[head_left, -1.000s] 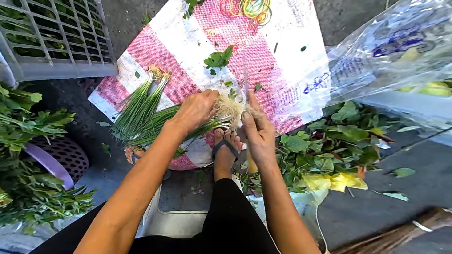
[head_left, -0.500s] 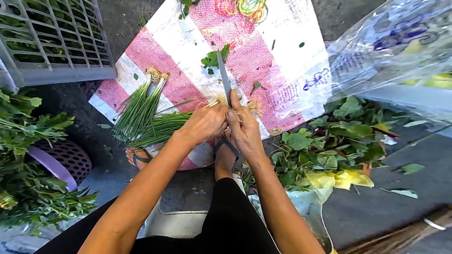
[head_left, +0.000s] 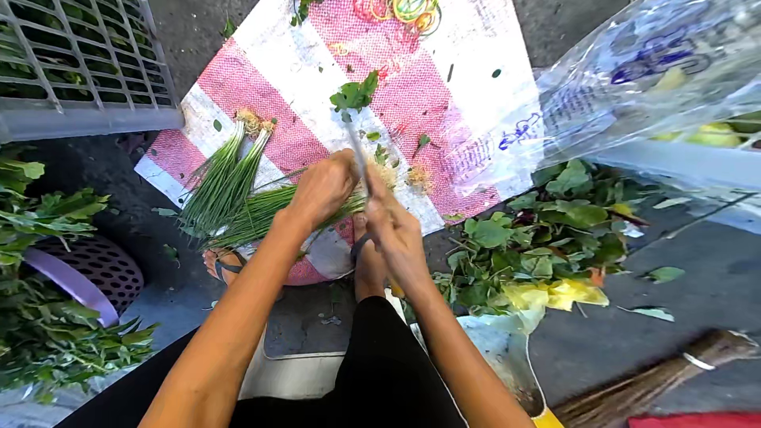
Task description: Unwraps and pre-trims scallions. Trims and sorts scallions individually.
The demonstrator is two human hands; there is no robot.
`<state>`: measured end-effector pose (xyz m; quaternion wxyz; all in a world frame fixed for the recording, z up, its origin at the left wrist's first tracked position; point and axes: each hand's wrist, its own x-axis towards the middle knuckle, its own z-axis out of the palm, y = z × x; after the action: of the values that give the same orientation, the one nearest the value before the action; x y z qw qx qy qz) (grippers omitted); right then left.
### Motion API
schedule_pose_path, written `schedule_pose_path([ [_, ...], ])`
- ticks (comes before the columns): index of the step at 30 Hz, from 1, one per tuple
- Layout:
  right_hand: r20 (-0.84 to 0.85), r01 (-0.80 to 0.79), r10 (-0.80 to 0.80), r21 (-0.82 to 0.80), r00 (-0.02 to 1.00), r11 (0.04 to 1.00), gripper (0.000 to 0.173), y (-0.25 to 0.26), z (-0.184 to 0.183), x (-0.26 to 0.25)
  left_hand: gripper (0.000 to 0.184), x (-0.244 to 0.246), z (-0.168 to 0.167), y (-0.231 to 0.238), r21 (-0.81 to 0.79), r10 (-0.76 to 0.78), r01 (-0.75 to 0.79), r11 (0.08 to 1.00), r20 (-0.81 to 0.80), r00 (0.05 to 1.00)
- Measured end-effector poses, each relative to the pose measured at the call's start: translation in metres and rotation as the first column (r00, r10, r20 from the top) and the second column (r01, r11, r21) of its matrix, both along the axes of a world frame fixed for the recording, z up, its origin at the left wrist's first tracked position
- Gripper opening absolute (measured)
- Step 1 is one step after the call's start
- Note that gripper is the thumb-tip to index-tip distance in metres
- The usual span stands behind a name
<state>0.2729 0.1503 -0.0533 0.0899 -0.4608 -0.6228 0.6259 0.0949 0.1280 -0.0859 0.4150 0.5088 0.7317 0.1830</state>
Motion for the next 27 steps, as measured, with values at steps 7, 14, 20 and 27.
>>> schedule_pose_path([
  [7, -0.043, 0.085, -0.102, -0.292, 0.994, 0.952, 0.078, 0.011, -0.04, -0.002, 0.029, -0.024, 0.022, -0.003, -0.007, 0.079, -0.083, 0.997, 0.394, 0.916],
  [14, -0.082, 0.092, -0.111, -0.205, 0.99, 0.974, 0.06, 0.008, -0.033, -0.027, 0.025, -0.016, 0.022, -0.002, 0.062, -0.003, -0.012, 0.998, 0.241, 0.971],
  [20, -0.041, 0.121, -0.132, -0.207, 0.99, 0.971, 0.048, 0.011, -0.03, -0.022, 0.025, -0.008, 0.022, -0.001, 0.103, -0.112, 0.106, 0.989, 0.049, 0.993],
  [27, -0.124, 0.088, -0.109, -0.165, 0.986, 0.982, 0.048, 0.016, -0.009, -0.018, 0.025, -0.003, 0.014, 0.001, -0.028, -0.152, 0.15, 0.988, -0.122, 0.981],
])
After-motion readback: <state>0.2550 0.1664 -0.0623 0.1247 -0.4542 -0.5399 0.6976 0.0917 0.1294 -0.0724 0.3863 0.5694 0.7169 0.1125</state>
